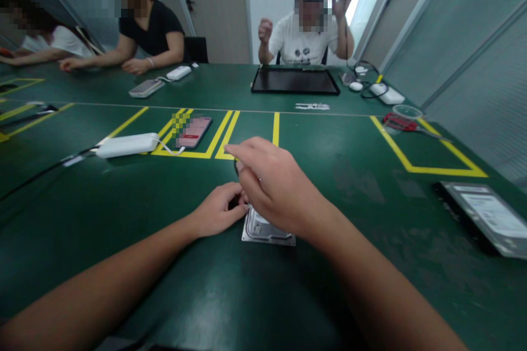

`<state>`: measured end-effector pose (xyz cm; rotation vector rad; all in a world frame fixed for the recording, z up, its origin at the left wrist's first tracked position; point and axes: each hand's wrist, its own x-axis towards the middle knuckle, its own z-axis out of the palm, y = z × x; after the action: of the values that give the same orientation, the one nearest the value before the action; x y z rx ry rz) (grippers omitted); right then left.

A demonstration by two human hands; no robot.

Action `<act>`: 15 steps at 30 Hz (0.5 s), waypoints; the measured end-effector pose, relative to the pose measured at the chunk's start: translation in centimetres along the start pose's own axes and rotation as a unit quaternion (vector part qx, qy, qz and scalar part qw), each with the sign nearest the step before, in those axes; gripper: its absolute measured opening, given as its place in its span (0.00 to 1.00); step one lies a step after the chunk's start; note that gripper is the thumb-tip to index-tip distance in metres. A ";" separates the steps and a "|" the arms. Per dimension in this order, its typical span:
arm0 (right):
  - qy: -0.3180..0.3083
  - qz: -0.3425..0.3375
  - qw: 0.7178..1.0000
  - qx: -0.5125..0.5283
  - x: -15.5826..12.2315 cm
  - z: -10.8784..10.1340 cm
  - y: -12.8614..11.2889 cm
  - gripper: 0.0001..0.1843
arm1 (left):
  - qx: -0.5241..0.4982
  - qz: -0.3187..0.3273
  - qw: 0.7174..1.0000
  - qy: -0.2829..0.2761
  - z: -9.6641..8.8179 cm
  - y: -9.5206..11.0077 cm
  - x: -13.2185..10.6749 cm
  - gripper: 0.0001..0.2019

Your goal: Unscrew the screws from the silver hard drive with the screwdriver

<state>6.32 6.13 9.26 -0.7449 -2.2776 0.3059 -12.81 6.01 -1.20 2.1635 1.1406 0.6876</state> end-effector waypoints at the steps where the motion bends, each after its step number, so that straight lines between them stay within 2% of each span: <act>1: 0.001 -0.004 1.000 0.000 0.0 -0.1 0.0 0.18 | 0.000 0.000 1.000 -0.001 0.0 0.0 0.0 0.02; 6: 0.026 0.018 0.999 -0.021 0.1 -0.1 -0.1 0.10 | 0.002 -0.002 1.000 -0.002 0.1 -0.1 0.0 0.01; 12: 0.040 0.031 0.998 -0.032 -0.1 0.0 -0.2 0.13 | 0.007 0.000 1.000 0.000 0.1 -0.1 0.1 0.02; 15: 0.043 0.023 0.998 -0.039 -0.1 0.0 -0.2 0.10 | 0.006 -0.002 1.000 -0.001 0.1 0.0 0.0 0.01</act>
<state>6.35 5.92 9.26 -0.8354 -2.2051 0.2027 -12.75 6.01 -1.30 2.1709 1.1500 0.6798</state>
